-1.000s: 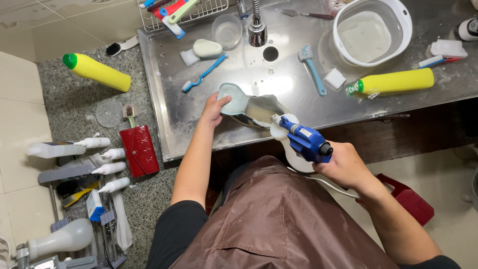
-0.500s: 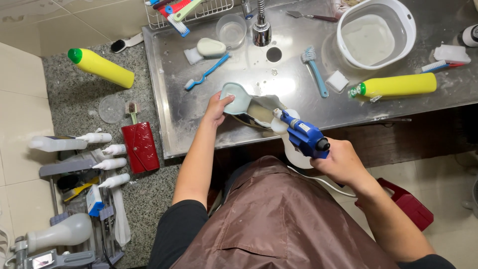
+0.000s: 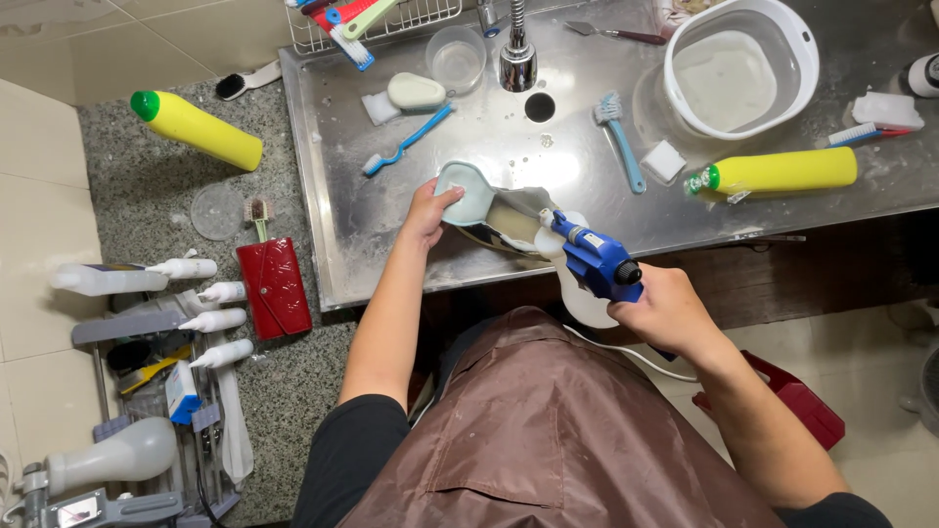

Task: The person cleans a sneaker at a stainless steel work counter, holding the shoe with one hand while scrubbing it with a motorized spinning cleaning brush attached to a liquid bottle. They rotate the shoe to scrub the upper, sides, and sole, and continue scrubbing different areas of the shoe throughout the clip.

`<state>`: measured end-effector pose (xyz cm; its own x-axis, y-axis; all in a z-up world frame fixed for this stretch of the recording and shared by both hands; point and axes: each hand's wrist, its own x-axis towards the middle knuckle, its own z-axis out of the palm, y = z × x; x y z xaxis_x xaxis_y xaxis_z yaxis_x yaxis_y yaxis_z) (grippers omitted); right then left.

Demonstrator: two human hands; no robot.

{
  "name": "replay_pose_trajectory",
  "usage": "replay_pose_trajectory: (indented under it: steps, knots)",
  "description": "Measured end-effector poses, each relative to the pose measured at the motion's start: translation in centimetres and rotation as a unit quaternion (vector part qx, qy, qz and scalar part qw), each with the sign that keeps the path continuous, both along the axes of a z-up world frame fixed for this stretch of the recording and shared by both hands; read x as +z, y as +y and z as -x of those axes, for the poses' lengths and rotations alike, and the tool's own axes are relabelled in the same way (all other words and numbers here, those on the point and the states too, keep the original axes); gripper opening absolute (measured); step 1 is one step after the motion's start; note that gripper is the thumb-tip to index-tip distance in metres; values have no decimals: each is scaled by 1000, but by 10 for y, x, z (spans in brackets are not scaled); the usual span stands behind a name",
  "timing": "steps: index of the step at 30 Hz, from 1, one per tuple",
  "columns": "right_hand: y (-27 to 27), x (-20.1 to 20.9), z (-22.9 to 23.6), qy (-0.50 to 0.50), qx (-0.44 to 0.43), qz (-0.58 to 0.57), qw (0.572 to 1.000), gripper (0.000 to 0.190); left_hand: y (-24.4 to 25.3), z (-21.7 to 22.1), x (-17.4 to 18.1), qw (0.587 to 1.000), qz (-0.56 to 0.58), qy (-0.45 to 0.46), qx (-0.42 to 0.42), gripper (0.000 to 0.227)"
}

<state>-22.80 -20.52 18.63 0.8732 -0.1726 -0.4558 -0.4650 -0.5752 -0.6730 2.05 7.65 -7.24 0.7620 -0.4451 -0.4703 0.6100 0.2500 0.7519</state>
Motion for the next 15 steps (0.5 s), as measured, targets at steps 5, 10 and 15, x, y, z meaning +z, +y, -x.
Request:
replay_pose_trajectory:
  steps: [5, 10, 15]
  knots:
    - [8, 4, -7, -19, 7, -11, 1000, 31, 1, 1, 1, 1000, -1, -10, 0, 36]
    - [8, 4, -10, -7, 11, -5, 1000, 31, 1, 1, 3, 1000, 0, -13, -2, 37]
    - [12, 3, -12, 13, 15, 4, 1000, 29, -1, 3, 11, 1000, -7, -13, -7, 37]
